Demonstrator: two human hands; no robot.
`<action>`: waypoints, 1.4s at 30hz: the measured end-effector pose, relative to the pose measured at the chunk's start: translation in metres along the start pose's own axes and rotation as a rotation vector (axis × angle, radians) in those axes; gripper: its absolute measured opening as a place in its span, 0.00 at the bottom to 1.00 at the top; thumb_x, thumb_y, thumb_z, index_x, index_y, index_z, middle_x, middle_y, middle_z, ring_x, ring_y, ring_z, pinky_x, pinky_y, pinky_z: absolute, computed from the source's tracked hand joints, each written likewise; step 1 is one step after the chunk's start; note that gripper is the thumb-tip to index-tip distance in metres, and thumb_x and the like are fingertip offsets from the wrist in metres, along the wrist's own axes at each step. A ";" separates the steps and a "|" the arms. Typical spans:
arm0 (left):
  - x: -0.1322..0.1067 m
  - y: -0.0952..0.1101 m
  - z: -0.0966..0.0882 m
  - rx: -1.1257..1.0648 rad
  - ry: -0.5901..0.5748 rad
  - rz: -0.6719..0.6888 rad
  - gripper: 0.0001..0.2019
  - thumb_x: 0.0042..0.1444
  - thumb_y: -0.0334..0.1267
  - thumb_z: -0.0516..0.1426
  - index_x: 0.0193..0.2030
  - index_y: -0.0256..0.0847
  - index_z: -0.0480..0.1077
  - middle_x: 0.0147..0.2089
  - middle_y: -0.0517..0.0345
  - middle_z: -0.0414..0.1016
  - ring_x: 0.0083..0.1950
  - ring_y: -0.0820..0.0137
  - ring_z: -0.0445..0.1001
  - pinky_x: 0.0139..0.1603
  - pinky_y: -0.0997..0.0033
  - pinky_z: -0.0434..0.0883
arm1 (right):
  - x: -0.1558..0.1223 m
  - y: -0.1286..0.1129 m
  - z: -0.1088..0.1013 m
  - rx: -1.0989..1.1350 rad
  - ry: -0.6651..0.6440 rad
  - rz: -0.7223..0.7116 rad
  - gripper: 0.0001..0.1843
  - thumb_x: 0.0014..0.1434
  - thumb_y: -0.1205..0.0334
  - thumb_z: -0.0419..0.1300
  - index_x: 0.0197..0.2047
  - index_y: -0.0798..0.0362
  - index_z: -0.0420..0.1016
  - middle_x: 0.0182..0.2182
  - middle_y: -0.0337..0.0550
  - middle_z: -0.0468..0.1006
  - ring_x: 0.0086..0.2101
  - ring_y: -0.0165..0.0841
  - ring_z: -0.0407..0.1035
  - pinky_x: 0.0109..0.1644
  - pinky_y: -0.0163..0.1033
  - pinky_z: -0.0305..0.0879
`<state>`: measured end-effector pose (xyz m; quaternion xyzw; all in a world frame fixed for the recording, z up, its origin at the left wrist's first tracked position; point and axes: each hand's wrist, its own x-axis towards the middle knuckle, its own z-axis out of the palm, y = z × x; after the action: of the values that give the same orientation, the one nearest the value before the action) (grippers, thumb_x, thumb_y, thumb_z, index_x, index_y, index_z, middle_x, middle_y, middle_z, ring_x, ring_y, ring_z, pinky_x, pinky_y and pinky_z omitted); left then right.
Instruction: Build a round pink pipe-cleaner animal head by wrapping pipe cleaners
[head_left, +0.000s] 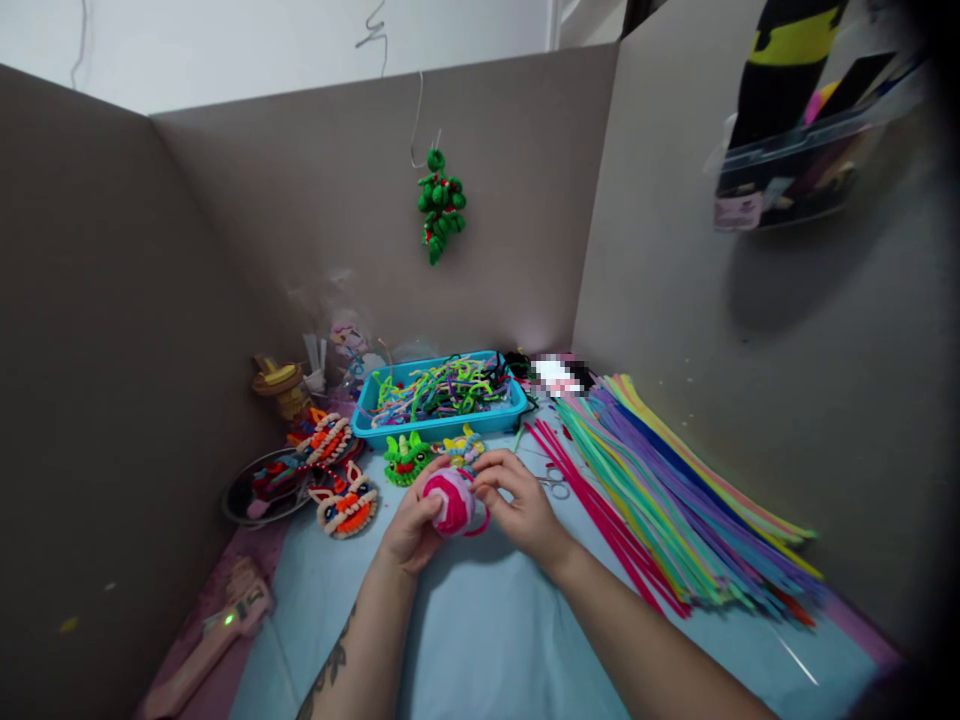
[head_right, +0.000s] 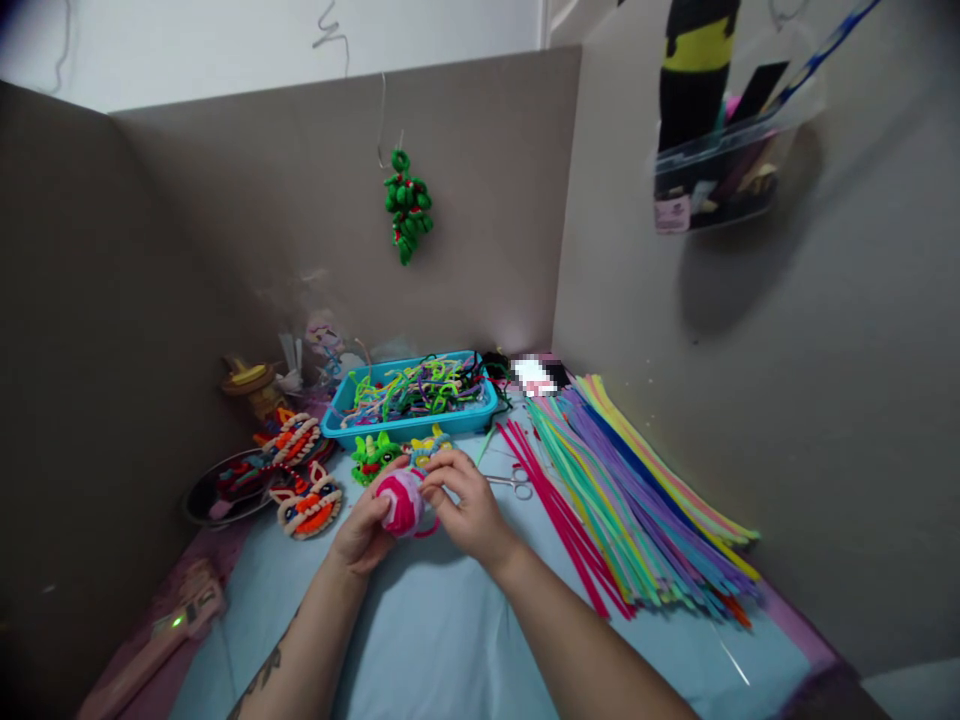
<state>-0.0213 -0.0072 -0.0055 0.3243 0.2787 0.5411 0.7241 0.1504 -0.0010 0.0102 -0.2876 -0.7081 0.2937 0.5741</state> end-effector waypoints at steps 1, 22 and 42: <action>0.000 0.000 0.001 0.021 -0.019 -0.017 0.33 0.37 0.37 0.68 0.53 0.38 0.66 0.43 0.52 0.74 0.36 0.69 0.74 0.37 0.72 0.71 | 0.000 0.001 0.000 0.009 0.014 0.040 0.08 0.60 0.60 0.55 0.31 0.51 0.73 0.37 0.44 0.68 0.41 0.35 0.65 0.48 0.43 0.61; -0.006 0.011 0.009 0.299 -0.051 0.090 0.39 0.36 0.35 0.68 0.58 0.42 0.60 0.42 0.53 0.74 0.37 0.69 0.73 0.37 0.74 0.69 | 0.002 0.005 0.003 0.775 -0.139 0.804 0.19 0.40 0.53 0.71 0.22 0.56 0.68 0.19 0.32 0.65 0.22 0.24 0.55 0.28 0.33 0.48; -0.009 0.015 0.004 0.507 -0.098 0.088 0.38 0.39 0.36 0.68 0.59 0.44 0.59 0.39 0.56 0.74 0.32 0.72 0.72 0.32 0.78 0.66 | -0.001 0.003 0.015 0.989 0.010 0.865 0.15 0.33 0.64 0.72 0.18 0.55 0.68 0.20 0.34 0.68 0.23 0.26 0.59 0.30 0.33 0.53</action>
<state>-0.0298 -0.0134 0.0090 0.5330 0.3559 0.4685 0.6081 0.1357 -0.0009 0.0052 -0.2500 -0.3074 0.7876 0.4719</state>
